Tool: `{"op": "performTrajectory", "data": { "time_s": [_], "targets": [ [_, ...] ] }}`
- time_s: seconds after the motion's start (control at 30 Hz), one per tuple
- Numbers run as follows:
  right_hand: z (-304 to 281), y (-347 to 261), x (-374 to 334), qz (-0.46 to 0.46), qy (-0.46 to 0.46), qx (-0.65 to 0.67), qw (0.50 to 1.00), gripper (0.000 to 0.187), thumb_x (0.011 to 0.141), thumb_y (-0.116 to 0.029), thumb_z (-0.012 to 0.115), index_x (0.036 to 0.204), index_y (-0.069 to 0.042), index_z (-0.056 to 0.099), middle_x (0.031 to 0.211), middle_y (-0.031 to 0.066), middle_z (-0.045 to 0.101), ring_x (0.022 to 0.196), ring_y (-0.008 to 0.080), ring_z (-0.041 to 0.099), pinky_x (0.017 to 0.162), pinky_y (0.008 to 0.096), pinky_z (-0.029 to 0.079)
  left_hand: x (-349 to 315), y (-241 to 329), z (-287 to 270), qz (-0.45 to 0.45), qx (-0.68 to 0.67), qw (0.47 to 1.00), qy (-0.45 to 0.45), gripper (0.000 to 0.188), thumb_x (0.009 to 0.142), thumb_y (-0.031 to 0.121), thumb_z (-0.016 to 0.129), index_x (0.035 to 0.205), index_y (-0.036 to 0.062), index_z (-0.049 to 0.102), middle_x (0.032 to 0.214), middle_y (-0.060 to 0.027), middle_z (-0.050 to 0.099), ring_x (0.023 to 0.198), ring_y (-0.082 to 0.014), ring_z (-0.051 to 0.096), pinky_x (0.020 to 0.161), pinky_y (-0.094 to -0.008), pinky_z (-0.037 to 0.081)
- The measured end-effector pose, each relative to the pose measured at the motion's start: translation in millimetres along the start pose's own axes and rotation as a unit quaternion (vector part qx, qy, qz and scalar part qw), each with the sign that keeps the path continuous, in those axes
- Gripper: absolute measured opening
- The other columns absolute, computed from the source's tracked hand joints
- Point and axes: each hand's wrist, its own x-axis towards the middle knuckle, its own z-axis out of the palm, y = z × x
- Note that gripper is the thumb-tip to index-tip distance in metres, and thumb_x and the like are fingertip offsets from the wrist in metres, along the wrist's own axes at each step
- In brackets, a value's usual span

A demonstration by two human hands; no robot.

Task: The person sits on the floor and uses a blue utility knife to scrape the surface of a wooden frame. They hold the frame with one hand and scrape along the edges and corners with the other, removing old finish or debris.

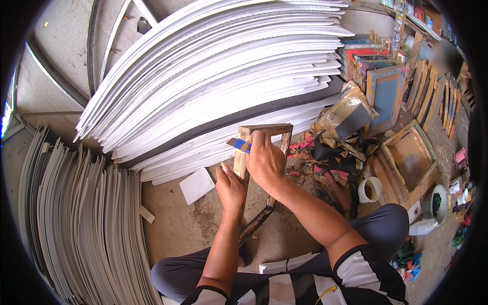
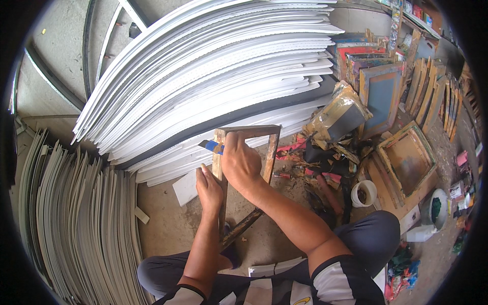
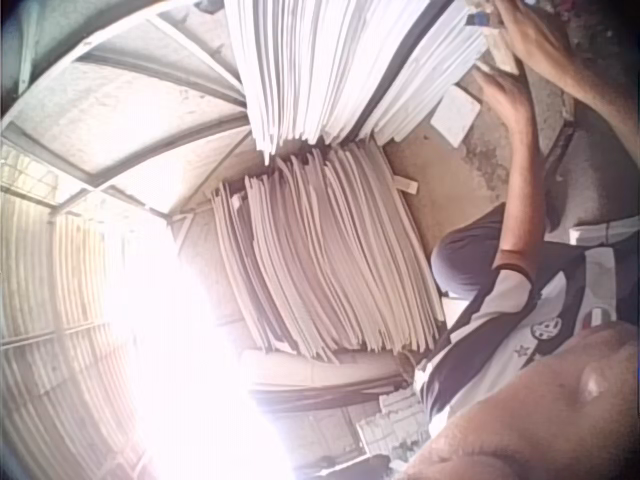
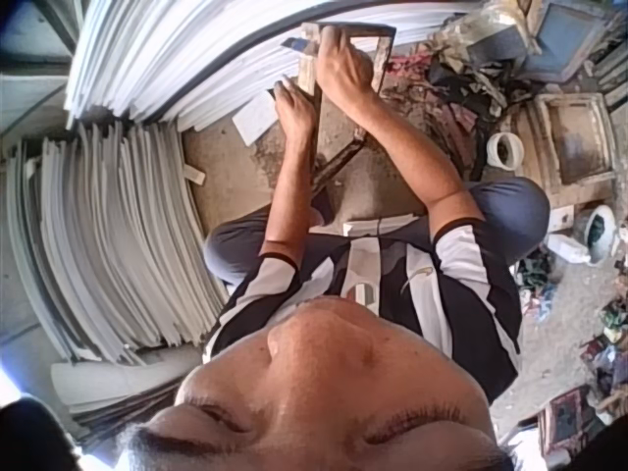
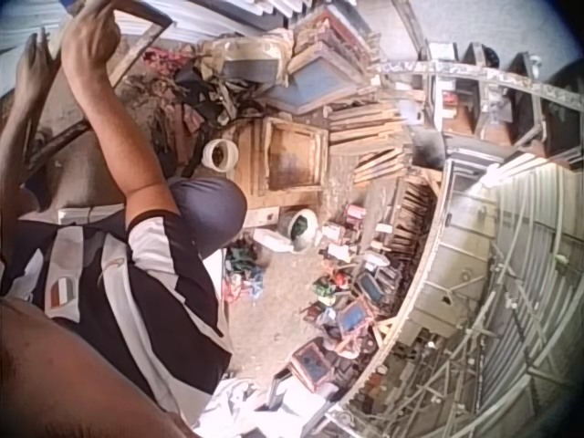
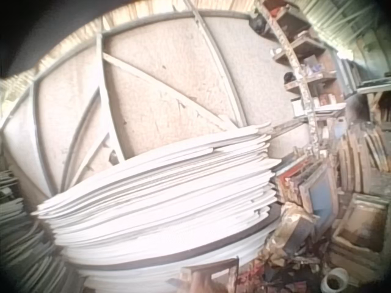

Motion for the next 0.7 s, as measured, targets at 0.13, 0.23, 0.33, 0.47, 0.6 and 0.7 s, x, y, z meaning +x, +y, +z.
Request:
{"op": "performTrajectory", "data": {
  "time_s": [0.13, 0.23, 0.33, 0.47, 0.6, 0.7],
  "targets": [
    [-2.1, -4.4, -4.0, 0.022, -0.041, 0.061, 0.997, 0.023, 0.092, -0.010, 0.066, 0.103, 0.001, 0.048, 0.083, 0.0179, 0.056, 0.059, 0.0316, 0.066, 0.047, 0.0410, 0.054, 0.4, 1.6, -0.9, -0.014, -0.012, 1.000, -0.005, 0.038, 0.112, 0.028, 0.039, 0.091, -0.0020, 0.047, 0.067, -0.0231, 0.057, 0.056, -0.0309, 0.052, 0.055, -0.0454, 0.041],
    [-5.7, -10.5, -11.4, 0.002, -0.026, 0.103, 0.994, 0.025, 0.090, -0.008, 0.067, 0.105, 0.001, 0.049, 0.085, 0.0188, 0.057, 0.063, 0.0347, 0.067, 0.049, 0.0420, 0.054, 1.4, 0.1, -1.0, -0.014, -0.018, 1.000, 0.001, 0.037, 0.112, 0.028, 0.040, 0.091, -0.0018, 0.047, 0.065, -0.0212, 0.056, 0.055, -0.0292, 0.052, 0.054, -0.0448, 0.041],
    [-1.3, -14.9, -20.8, -0.003, 0.013, 0.184, 0.983, 0.025, 0.088, -0.008, 0.068, 0.105, -0.003, 0.050, 0.090, 0.0189, 0.059, 0.068, 0.0382, 0.067, 0.056, 0.0444, 0.054, 1.8, -2.5, 0.3, -0.004, -0.027, 1.000, 0.004, 0.037, 0.112, 0.028, 0.040, 0.091, -0.0020, 0.047, 0.065, -0.0212, 0.055, 0.056, -0.0300, 0.052, 0.055, -0.0451, 0.041],
    [9.7, 1.9, -25.8, 0.065, 0.054, 0.290, 0.953, 0.014, 0.097, -0.014, 0.065, 0.095, -0.005, 0.054, 0.076, 0.0098, 0.059, 0.063, 0.0255, 0.064, 0.053, 0.0400, 0.051, 1.5, -6.3, 2.0, -0.022, -0.025, 0.999, -0.007, 0.038, 0.112, 0.028, 0.041, 0.091, -0.0024, 0.048, 0.070, -0.0238, 0.057, 0.060, -0.0328, 0.053, 0.059, -0.0463, 0.043],
    [10.0, 24.4, -16.5, 0.185, 0.085, 0.328, 0.922, 0.024, 0.102, -0.023, 0.066, 0.092, -0.004, 0.056, 0.070, 0.0002, 0.058, 0.057, 0.0124, 0.056, 0.053, 0.0316, 0.047, 2.6, -14.5, -2.0, -0.029, -0.015, 0.999, -0.012, 0.039, 0.112, 0.030, 0.041, 0.091, -0.0025, 0.048, 0.075, -0.0245, 0.056, 0.066, -0.0348, 0.051, 0.065, -0.0462, 0.044],
    [18.5, 36.8, -21.9, 0.206, 0.096, 0.375, 0.899, 0.024, 0.102, -0.027, 0.068, 0.093, -0.005, 0.060, 0.074, -0.0015, 0.058, 0.061, 0.0053, 0.049, 0.052, 0.0266, 0.040, 4.4, -19.8, -2.4, -0.001, -0.036, 0.999, -0.005, 0.039, 0.112, 0.031, 0.042, 0.092, -0.0022, 0.050, 0.075, -0.0190, 0.055, 0.067, -0.0278, 0.050, 0.065, -0.0425, 0.044]
  ]
}}
